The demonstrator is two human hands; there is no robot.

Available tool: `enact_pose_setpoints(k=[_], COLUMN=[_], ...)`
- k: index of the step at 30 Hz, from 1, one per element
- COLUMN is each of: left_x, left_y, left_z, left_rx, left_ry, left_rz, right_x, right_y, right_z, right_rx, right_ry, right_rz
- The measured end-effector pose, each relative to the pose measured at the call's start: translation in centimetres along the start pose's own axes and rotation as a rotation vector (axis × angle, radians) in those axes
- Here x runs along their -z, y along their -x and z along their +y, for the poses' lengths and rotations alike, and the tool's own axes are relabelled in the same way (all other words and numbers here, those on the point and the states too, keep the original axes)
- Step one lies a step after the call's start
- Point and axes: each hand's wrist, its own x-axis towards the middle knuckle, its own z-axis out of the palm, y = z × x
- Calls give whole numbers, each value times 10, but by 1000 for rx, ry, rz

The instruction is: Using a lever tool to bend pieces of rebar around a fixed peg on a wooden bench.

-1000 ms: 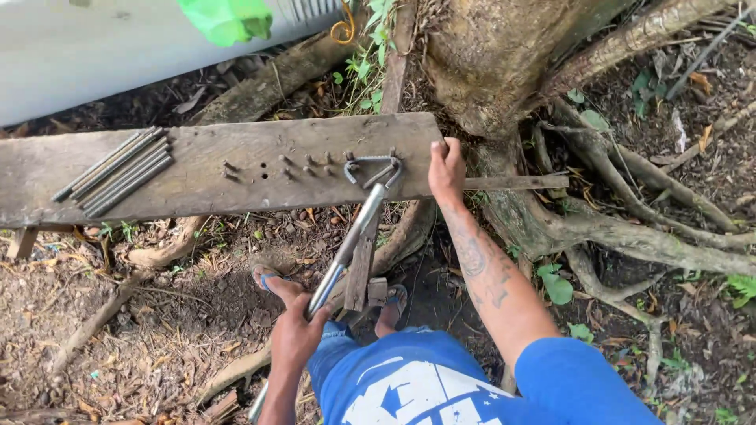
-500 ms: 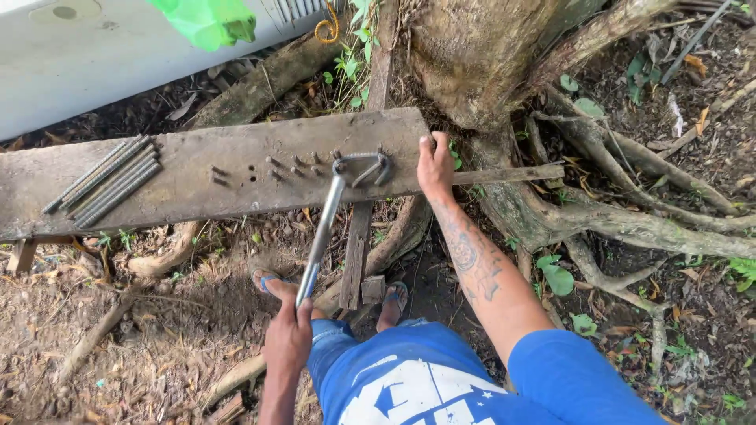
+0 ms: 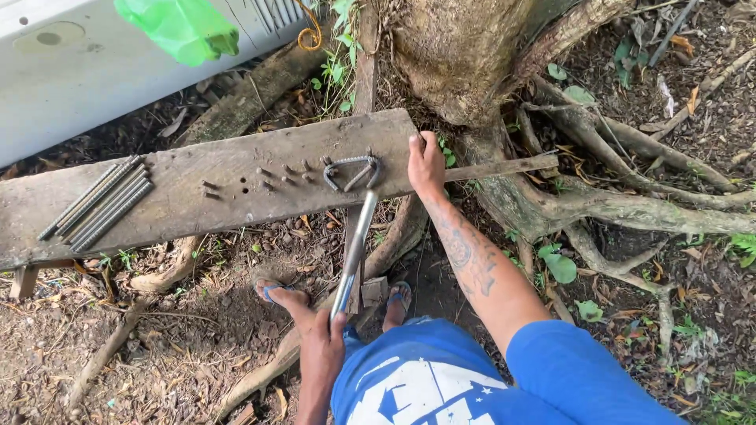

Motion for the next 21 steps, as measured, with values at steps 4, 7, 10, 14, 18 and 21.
enact_pose_setpoints(k=[4,7,10,14,18,21], left_x=[5,1,14,13,3,-14], left_y=[-12,-19,-17,-24,-12,-15], left_z=[37,39,36,-2,-11,-22], left_rx=[-513,-237,-313,-131,-12,-230], left_ry=[-36,110,68,-206,-133,-84], left_rz=[412,71,153,37,-85,115], right_x=[-2,-3,-5,-6,-4,-7], right_y=[-1,-1,-2,1,-1,-3], right_z=[7,8,11,10,8,11], right_rx=[46,68,52,88,21,32], right_ry=[4,-12,-33,-58,-51,-31], right_rz=[30,41,26,39,28,61])
